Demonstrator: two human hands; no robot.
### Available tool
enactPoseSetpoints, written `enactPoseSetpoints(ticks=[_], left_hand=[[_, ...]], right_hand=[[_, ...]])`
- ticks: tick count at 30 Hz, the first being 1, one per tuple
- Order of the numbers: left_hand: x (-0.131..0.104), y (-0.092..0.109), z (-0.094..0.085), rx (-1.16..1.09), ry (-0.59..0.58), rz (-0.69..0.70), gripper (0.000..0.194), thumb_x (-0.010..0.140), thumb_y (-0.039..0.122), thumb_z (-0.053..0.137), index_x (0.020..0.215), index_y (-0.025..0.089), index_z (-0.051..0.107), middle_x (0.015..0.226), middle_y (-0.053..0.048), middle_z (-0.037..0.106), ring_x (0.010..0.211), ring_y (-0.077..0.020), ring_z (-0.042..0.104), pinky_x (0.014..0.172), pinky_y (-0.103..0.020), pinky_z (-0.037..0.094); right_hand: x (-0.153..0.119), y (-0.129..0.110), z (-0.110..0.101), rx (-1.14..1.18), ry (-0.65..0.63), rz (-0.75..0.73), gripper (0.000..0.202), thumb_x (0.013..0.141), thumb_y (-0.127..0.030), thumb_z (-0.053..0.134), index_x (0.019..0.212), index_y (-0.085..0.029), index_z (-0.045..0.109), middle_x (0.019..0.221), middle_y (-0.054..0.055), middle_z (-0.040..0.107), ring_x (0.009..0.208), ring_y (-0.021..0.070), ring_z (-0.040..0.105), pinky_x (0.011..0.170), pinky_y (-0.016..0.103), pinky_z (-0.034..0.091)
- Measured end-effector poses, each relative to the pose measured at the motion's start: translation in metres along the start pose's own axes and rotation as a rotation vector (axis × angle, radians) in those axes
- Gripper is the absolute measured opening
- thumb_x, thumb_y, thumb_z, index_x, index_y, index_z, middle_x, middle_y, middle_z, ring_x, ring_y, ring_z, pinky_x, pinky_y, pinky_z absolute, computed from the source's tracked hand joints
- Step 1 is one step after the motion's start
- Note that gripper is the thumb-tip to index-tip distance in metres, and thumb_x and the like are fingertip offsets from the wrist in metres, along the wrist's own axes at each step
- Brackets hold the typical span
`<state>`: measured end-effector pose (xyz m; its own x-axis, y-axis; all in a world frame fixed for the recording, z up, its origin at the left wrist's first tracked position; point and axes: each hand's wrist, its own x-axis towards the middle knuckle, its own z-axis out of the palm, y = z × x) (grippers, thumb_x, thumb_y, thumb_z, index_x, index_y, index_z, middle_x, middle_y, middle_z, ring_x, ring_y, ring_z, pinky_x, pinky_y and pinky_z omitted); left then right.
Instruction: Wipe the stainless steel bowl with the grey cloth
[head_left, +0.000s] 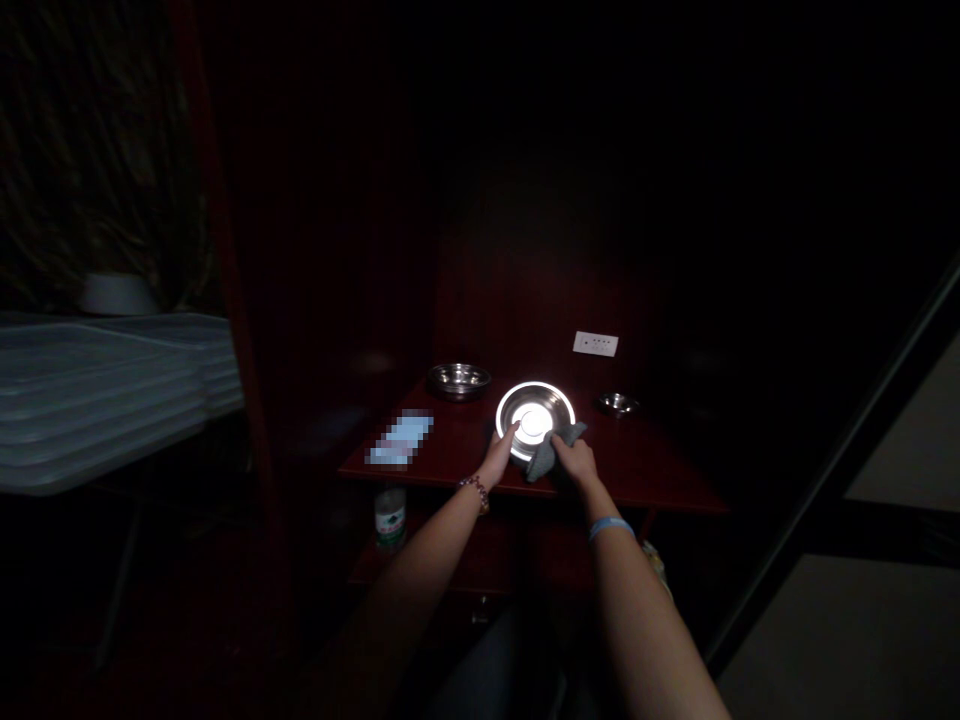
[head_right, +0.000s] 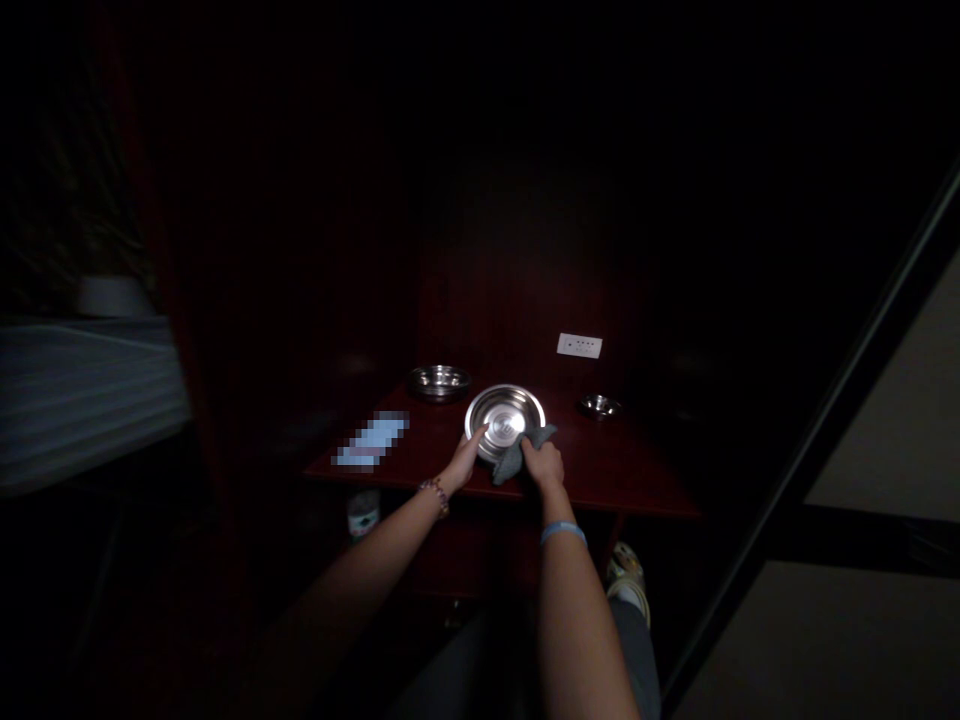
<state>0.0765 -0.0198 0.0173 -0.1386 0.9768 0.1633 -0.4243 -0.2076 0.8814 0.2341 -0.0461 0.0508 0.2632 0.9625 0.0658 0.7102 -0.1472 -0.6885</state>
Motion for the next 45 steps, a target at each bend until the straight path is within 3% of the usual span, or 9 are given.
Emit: enactPoseSetpoints(ticks=[14, 29, 45], left_hand=[[-0.0033, 0.0035, 0.0019, -0.005, 0.032, -0.019, 0.038, 0.083, 0.031, 0.068, 0.117, 0.014, 0.068, 0.118, -0.015, 0.073, 0.124, -0.0296, 0.06, 0.113, -0.04, 0.039], [-0.0068, 0.0072, 0.0023, -0.014, -0.024, 0.015, 0.033, 0.084, 0.032, 0.068, 0.112, 0.015, 0.069, 0.123, -0.014, 0.071, 0.123, -0.0286, 0.061, 0.111, -0.038, 0.041], [0.0007, -0.0007, -0.0011, -0.01, -0.001, 0.007, 0.041, 0.08, 0.032, 0.071, 0.118, 0.016, 0.068, 0.123, -0.015, 0.071, 0.124, -0.0282, 0.061, 0.112, -0.039, 0.041]], right_hand=[[0.0005, 0.0015, 0.002, 0.009, 0.005, -0.008, 0.055, 0.096, -0.052, 0.048, 0.118, -0.006, 0.069, 0.12, 0.02, 0.069, 0.118, 0.0251, 0.064, 0.098, 0.027, 0.048], [0.0005, -0.0004, 0.0005, -0.009, -0.012, -0.011, 0.055, 0.097, -0.05, 0.046, 0.119, -0.005, 0.07, 0.119, 0.022, 0.069, 0.119, 0.0269, 0.064, 0.098, 0.029, 0.049], [0.0022, 0.0027, 0.0032, 0.0, 0.013, -0.026, 0.051, 0.096, -0.049, 0.05, 0.117, -0.008, 0.071, 0.118, 0.02, 0.07, 0.118, 0.0261, 0.064, 0.098, 0.029, 0.049]])
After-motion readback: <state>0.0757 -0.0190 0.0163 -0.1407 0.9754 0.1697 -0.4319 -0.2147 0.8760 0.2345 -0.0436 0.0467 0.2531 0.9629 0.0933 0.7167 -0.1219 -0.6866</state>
